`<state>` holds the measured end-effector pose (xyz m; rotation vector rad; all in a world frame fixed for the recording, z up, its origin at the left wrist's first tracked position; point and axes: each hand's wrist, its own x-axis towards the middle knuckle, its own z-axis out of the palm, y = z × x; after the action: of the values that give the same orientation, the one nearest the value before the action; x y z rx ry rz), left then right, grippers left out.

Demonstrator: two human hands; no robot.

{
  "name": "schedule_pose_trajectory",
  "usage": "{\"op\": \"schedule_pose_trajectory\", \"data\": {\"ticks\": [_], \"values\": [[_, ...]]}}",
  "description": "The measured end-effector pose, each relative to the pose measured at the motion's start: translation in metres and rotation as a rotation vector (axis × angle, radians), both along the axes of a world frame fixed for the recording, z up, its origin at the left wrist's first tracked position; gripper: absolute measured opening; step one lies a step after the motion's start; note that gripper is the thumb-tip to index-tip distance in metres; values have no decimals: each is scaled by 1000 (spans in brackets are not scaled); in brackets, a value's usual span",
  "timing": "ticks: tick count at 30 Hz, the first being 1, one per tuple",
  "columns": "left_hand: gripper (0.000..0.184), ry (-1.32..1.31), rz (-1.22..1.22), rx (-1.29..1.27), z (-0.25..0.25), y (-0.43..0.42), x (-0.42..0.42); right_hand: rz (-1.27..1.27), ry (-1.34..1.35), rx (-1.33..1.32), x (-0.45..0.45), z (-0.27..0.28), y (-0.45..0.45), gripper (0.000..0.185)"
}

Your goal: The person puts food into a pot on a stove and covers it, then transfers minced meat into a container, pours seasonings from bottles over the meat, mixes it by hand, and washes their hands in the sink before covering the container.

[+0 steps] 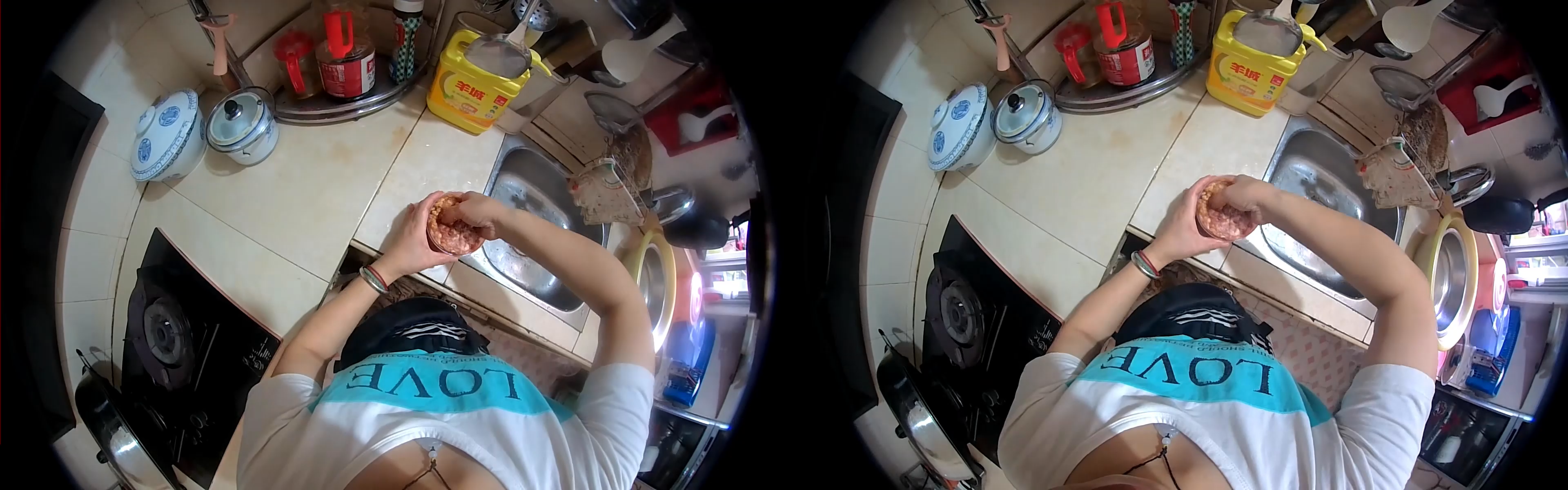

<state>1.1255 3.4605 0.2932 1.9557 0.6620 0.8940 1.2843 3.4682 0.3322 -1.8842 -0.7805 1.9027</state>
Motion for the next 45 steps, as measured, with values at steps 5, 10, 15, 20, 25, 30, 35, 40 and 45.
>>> {"op": "schedule_pose_trajectory", "data": {"ticks": [5, 10, 15, 20, 25, 30, 35, 40, 45], "values": [[93, 10, 197, 82, 0, -16, 4, 7, 40, 49, 7, 27, 2, 20], [104, -45, 266, -102, -24, -43, 13, -2, 188, 75, -9, 84, -12, 23], [111, 109, 122, -219, -9, -40, -11, -55, 63, 114, -9, 75, -32, 28], [112, 97, -199, 7, 3, 10, -12, -204, 2, 123, -21, 37, -36, 28], [100, 50, -212, -78, -3, 4, -8, -251, -77, 84, -25, 2, -23, 24], [100, 5, -114, -46, -7, -3, -8, -226, -113, 88, -25, -6, -20, 23], [99, 11, -49, -45, -5, -9, -7, 67, -222, 252, -17, 12, -23, 26], [99, 30, 12, -32, -4, -15, -7, 256, -307, 358, -13, 36, -26, 29], [99, -17, 39, -10, -11, -18, -5, 379, -198, 361, -19, 85, -37, 26]]}}
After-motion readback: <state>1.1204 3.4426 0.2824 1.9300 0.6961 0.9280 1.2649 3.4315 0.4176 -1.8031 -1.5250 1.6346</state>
